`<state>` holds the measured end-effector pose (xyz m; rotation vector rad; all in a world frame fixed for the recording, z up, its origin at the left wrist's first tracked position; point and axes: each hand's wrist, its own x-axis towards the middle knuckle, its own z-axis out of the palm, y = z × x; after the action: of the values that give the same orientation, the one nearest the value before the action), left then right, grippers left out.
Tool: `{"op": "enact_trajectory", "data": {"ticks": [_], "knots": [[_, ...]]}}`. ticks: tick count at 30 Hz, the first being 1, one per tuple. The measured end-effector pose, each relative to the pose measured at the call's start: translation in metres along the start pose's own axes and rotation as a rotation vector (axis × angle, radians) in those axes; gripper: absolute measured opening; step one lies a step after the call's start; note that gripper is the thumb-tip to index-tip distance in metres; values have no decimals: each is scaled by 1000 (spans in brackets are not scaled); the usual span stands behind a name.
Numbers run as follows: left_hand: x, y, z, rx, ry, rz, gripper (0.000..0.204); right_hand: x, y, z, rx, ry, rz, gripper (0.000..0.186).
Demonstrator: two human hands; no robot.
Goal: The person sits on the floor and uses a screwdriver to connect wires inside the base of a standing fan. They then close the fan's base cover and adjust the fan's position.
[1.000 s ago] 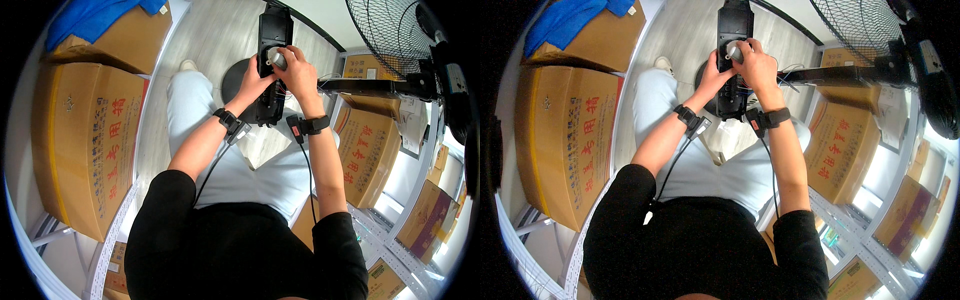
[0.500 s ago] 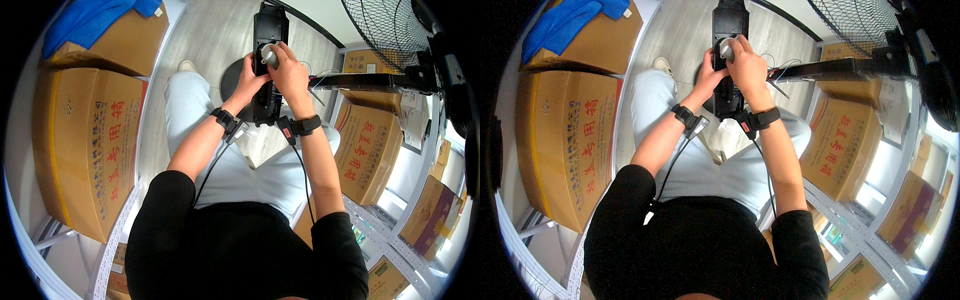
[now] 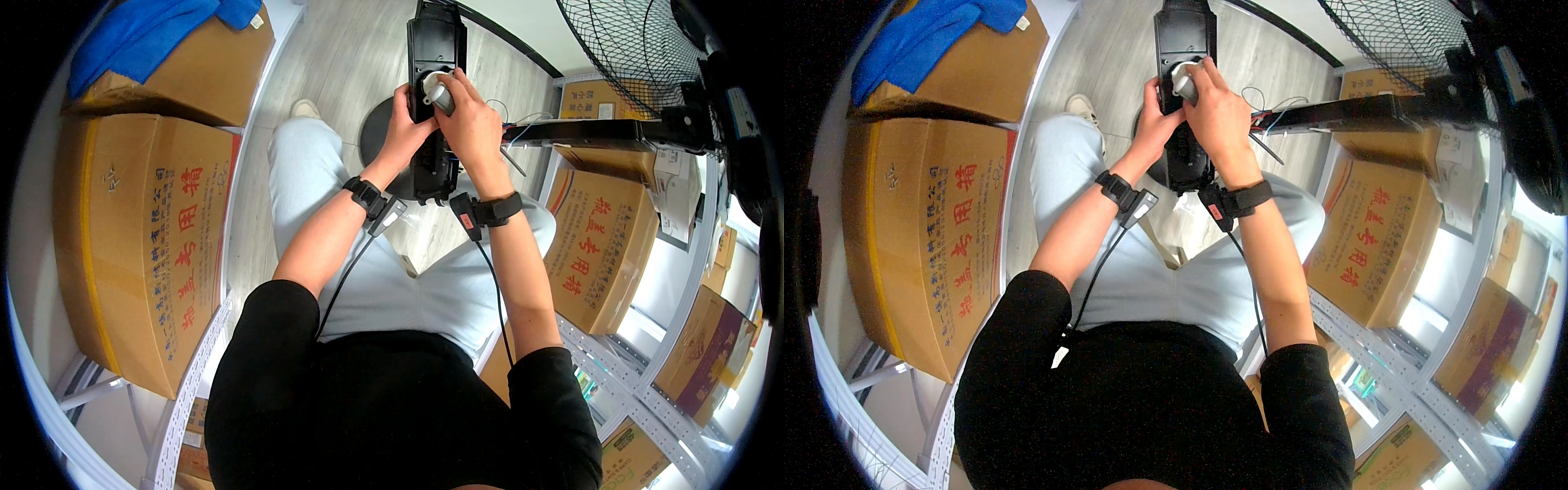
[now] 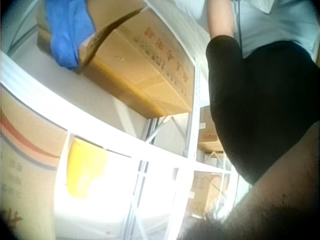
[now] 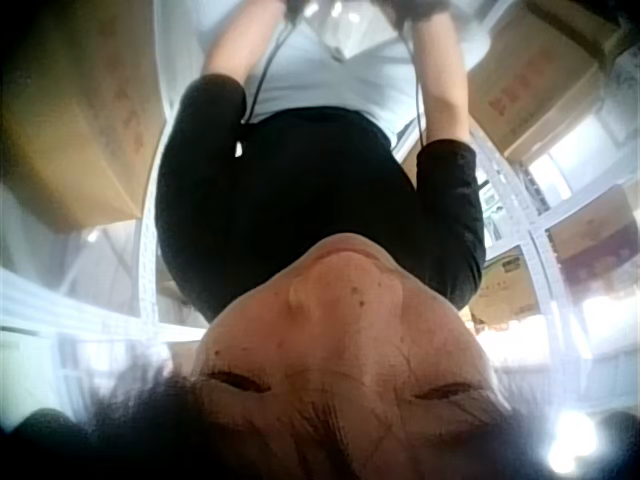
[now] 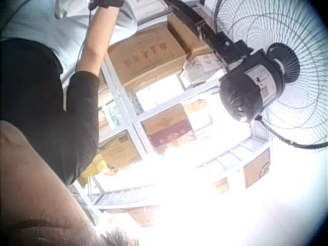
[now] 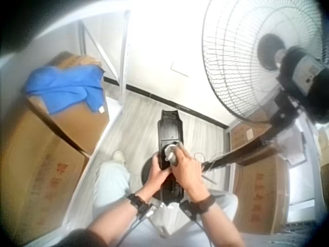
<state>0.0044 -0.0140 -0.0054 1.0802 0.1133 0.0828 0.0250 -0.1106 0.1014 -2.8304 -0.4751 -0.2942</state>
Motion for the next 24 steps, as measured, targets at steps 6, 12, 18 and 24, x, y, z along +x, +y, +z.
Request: {"op": "enact_trajectory", "data": {"ticks": [6, 12, 18, 24], "knots": [[2, -4, 0, -56, 15, -38, 50, -6, 7, -3, 193, 252, -11, 46], [3, 2, -1, -165, 51, -126, 30, -14, -11, -41, 543, -68, 442, 36], [6, 1, -4, -70, 43, -111, 29, -23, -5, -25, 526, -111, 191, 45], [4, 7, -1, -108, 36, -94, 34, -26, -6, -16, 423, -61, 93, 46]]}}
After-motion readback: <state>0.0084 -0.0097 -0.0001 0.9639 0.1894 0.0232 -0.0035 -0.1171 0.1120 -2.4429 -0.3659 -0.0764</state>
